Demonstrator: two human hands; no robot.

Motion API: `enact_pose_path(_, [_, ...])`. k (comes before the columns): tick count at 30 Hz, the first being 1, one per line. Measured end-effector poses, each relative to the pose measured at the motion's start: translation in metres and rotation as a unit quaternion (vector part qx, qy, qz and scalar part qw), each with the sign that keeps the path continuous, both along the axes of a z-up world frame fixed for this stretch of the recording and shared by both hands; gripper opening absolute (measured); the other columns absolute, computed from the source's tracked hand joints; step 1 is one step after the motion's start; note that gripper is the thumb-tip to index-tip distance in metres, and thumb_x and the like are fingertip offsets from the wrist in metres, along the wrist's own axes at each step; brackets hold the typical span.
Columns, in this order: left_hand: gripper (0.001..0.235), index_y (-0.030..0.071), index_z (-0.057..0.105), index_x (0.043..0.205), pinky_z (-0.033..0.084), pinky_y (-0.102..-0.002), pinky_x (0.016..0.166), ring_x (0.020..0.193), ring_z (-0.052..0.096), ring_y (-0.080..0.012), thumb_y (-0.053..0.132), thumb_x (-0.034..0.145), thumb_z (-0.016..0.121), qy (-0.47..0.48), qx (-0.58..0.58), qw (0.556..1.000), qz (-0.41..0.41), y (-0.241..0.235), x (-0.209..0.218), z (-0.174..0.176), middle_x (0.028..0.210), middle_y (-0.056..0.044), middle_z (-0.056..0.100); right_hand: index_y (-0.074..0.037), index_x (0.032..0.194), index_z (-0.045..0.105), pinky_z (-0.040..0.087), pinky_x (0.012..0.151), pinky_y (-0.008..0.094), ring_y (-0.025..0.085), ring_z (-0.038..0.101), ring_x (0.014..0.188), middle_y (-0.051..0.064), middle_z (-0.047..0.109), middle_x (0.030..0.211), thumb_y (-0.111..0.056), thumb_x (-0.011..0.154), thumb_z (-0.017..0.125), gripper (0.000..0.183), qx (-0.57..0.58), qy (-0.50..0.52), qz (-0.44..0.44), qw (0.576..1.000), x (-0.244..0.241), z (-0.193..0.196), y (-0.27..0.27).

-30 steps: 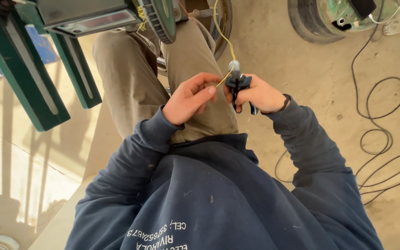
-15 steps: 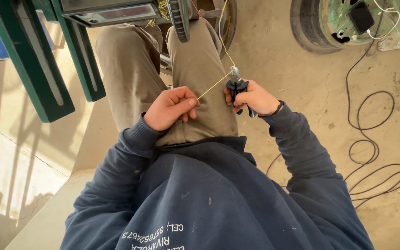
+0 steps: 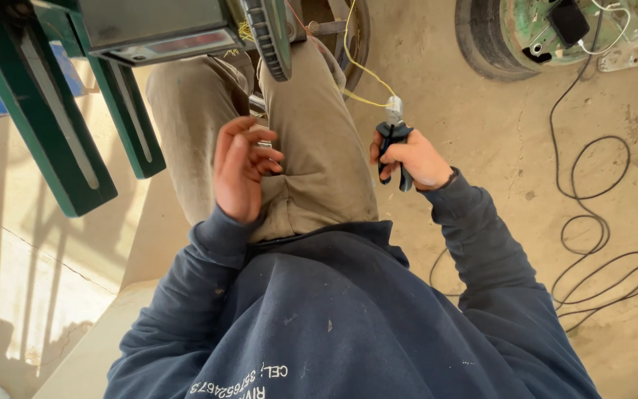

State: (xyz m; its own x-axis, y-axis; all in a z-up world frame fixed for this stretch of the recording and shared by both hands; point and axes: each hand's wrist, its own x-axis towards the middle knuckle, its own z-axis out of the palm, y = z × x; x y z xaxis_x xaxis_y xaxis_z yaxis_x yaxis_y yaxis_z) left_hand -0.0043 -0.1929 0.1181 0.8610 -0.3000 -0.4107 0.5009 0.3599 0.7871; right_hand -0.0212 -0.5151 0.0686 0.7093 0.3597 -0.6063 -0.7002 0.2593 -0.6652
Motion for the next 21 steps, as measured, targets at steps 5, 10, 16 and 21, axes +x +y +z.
enact_pose_path(5, [0.059, -0.002, 0.05, 0.147, 0.052, -0.036, 0.107, 0.124, 0.064, -0.0199, 0.044, 0.111, 0.042, 0.027, -0.015, 0.966, -0.257, -0.067, -0.001, -0.024, 0.136, -0.014, 0.065, -0.003, 0.106, 0.06, 0.055, 0.06, 0.028, 0.016, 0.063, 0.073, 0.007, 0.07, 0.092, 0.0, 0.081, 0.056, 0.026, -0.045, -0.007, -0.024, 0.999, -0.03, 0.021, 0.002])
enact_pose_path(10, [0.066, -0.002, 0.056, 0.148, 0.045, -0.035, 0.11, 0.121, 0.061, -0.0173, 0.05, 0.111, 0.038, 0.12, -0.074, 0.929, -0.342, -0.155, 0.007, -0.066, 0.132, -0.011, 0.066, -0.004, 0.098, 0.062, 0.048, 0.063, 0.034, 0.022, 0.061, 0.071, 0.008, 0.065, 0.081, -0.008, 0.082, 0.062, 0.016, -0.264, -0.067, 0.01, 0.962, -0.069, 0.031, 0.005])
enact_pose_path(16, [0.04, 0.008, 0.057, 0.103, 0.048, -0.031, 0.065, 0.068, 0.059, -0.0165, 0.045, 0.11, 0.041, 0.136, -0.104, 0.958, -0.228, -0.184, 0.023, -0.048, 0.077, -0.003, 0.064, -0.008, 0.101, 0.061, 0.051, 0.072, 0.044, 0.037, 0.066, 0.081, 0.014, 0.068, 0.084, -0.013, 0.078, 0.064, 0.024, -0.403, -0.111, -0.024, 0.908, -0.111, 0.011, 0.014])
enact_pose_path(21, [0.038, 0.011, 0.05, 0.095, 0.029, -0.026, 0.052, 0.054, 0.03, -0.0061, 0.045, 0.111, 0.043, 0.179, -0.099, 0.96, -0.194, -0.182, 0.017, -0.058, 0.065, 0.006, 0.037, -0.009, 0.1, 0.062, 0.05, 0.07, 0.049, 0.044, 0.065, 0.086, 0.018, 0.069, 0.085, -0.015, 0.076, 0.066, 0.026, -0.471, -0.118, 0.002, 0.874, -0.134, -0.025, 0.015])
